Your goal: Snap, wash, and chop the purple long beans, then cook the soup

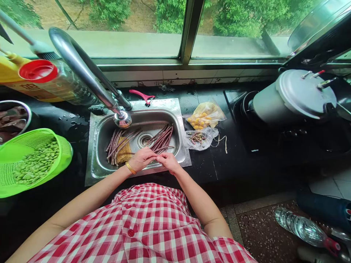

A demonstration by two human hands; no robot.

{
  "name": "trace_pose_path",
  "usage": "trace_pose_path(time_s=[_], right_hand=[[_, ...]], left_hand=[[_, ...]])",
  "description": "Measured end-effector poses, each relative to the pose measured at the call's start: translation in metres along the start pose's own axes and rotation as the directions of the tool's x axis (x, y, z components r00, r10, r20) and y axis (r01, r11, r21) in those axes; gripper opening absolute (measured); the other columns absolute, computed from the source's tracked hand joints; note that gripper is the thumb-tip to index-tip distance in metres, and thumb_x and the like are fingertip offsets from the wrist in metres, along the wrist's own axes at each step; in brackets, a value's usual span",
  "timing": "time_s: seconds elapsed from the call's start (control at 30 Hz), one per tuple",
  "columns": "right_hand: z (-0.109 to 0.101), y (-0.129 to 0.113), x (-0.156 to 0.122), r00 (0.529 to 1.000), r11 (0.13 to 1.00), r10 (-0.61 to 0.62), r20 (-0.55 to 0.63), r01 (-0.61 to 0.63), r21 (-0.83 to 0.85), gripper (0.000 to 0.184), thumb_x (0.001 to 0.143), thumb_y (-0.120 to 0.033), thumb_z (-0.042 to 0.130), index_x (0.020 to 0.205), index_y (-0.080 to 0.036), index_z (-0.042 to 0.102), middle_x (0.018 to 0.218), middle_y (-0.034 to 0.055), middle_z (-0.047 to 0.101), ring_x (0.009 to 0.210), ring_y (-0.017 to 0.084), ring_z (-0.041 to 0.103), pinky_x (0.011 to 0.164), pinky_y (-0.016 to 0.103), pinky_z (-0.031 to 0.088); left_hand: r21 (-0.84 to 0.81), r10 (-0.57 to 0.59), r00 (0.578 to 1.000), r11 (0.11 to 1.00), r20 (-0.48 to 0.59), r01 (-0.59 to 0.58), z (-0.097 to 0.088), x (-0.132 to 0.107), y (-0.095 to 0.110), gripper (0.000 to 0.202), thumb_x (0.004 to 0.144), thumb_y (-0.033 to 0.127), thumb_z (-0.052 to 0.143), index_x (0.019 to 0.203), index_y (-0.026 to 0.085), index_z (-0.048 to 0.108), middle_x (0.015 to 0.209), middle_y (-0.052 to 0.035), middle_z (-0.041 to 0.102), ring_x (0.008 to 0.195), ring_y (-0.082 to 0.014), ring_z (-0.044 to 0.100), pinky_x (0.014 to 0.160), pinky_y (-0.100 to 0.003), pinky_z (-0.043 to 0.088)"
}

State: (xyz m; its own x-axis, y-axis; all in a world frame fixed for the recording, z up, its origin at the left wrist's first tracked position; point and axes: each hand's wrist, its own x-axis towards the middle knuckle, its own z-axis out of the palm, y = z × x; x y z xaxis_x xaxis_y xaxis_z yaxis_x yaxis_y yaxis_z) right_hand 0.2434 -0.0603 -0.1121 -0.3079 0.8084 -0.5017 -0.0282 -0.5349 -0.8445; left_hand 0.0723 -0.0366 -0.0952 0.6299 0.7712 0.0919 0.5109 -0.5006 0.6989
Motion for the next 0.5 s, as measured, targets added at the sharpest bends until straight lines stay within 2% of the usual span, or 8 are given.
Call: trace_pose_path(time_s=[0.07,0.1,0.2,0.27,0.33,0.4,0.47,0.5], right_hand=[[0.003,-0.004,0.006,1.000,0.996,-0.028,-0.005,0.028,0.085,0.030,0.062,-0.043,0.065,0.059,-0.016,0.053,0.047,-0.0071,0.038,0.043,0.005,0.028,0.043,0.020,0.019],[0.007,-0.006,0.011,0.999,0.991,-0.045,-0.005,0.045,0.126,0.030,0.061,-0.043,0.066,0.060,-0.016,0.053,0.047,-0.0069,0.039,0.042,0.005,0.029,0.042,0.020,0.020],[0.023,-0.015,0.026,0.997,0.964,-0.081,-0.014,0.082,0.253,0.031,0.059,-0.044,0.068,0.063,-0.016,0.055,0.047,-0.0073,0.040,0.042,0.004,0.030,0.042,0.020,0.021],[0.035,-0.020,0.035,0.995,0.938,-0.102,-0.018,0.102,0.331,0.032,0.058,-0.045,0.068,0.064,-0.016,0.055,0.048,-0.0073,0.041,0.041,0.004,0.030,0.042,0.019,0.021],[0.044,-0.020,0.038,0.992,0.927,-0.123,0.026,0.106,0.360,0.031,0.061,-0.044,0.067,0.066,-0.016,0.056,0.050,-0.0065,0.043,0.041,0.004,0.032,0.042,0.019,0.023],[0.043,-0.016,0.037,0.984,0.938,-0.127,0.126,0.077,0.338,0.029,0.063,-0.043,0.066,0.068,-0.015,0.057,0.052,-0.0054,0.046,0.042,0.004,0.034,0.042,0.019,0.025],[0.034,-0.009,0.031,0.968,0.947,-0.103,0.227,0.026,0.319,0.026,0.063,-0.039,0.065,0.069,-0.015,0.057,0.054,-0.0043,0.050,0.042,0.005,0.037,0.042,0.019,0.027],[0.028,-0.006,0.027,0.961,0.945,-0.092,0.260,0.002,0.326,0.025,0.062,-0.038,0.065,0.071,-0.016,0.056,0.056,-0.0036,0.052,0.043,0.005,0.039,0.042,0.019,0.028]], left_hand=[[-0.092,-0.143,0.984,0.987,-0.108,0.134,-0.003,0.000,0.002,0.019,0.082,0.029,0.053,0.082,0.020,0.069,0.072,-0.0052,0.066,0.071,-0.0158,0.055,0.072,-0.031,0.042],[-0.158,-0.229,0.961,0.966,-0.158,0.204,-0.004,0.000,0.003,0.017,0.080,0.029,0.055,0.081,0.020,0.070,0.073,-0.0050,0.066,0.071,-0.0163,0.056,0.072,-0.031,0.043],[-0.423,-0.492,0.840,0.827,-0.229,0.369,-0.007,0.002,0.004,0.014,0.074,0.029,0.061,0.078,0.020,0.071,0.075,-0.0049,0.068,0.072,-0.0171,0.059,0.070,-0.030,0.045],[-0.579,-0.622,0.751,0.704,-0.222,0.411,-0.014,0.003,0.003,0.014,0.070,0.029,0.064,0.076,0.018,0.071,0.075,-0.0051,0.068,0.071,-0.0169,0.060,0.070,-0.029,0.046],[-0.650,-0.690,0.671,0.646,-0.273,0.400,-0.030,0.001,-0.004,0.014,0.067,0.027,0.066,0.075,0.017,0.071,0.076,-0.0045,0.068,0.071,-0.0156,0.060,0.069,-0.026,0.046],[-0.642,-0.717,0.575,0.663,-0.395,0.385,-0.057,-0.004,-0.020,0.010,0.067,0.025,0.067,0.072,0.017,0.070,0.074,-0.0027,0.067,0.069,-0.0135,0.058,0.065,-0.023,0.046],[-0.601,-0.716,0.487,0.692,-0.500,0.401,-0.087,-0.011,-0.048,0.004,0.068,0.021,0.066,0.067,0.017,0.068,0.065,-0.0010,0.063,0.062,-0.0121,0.056,0.058,-0.021,0.045],[-0.583,-0.708,0.480,0.703,-0.518,0.407,-0.101,-0.013,-0.064,0.003,0.068,0.018,0.067,0.064,0.017,0.067,0.059,-0.0005,0.060,0.058,-0.0118,0.054,0.054,-0.021,0.044]])
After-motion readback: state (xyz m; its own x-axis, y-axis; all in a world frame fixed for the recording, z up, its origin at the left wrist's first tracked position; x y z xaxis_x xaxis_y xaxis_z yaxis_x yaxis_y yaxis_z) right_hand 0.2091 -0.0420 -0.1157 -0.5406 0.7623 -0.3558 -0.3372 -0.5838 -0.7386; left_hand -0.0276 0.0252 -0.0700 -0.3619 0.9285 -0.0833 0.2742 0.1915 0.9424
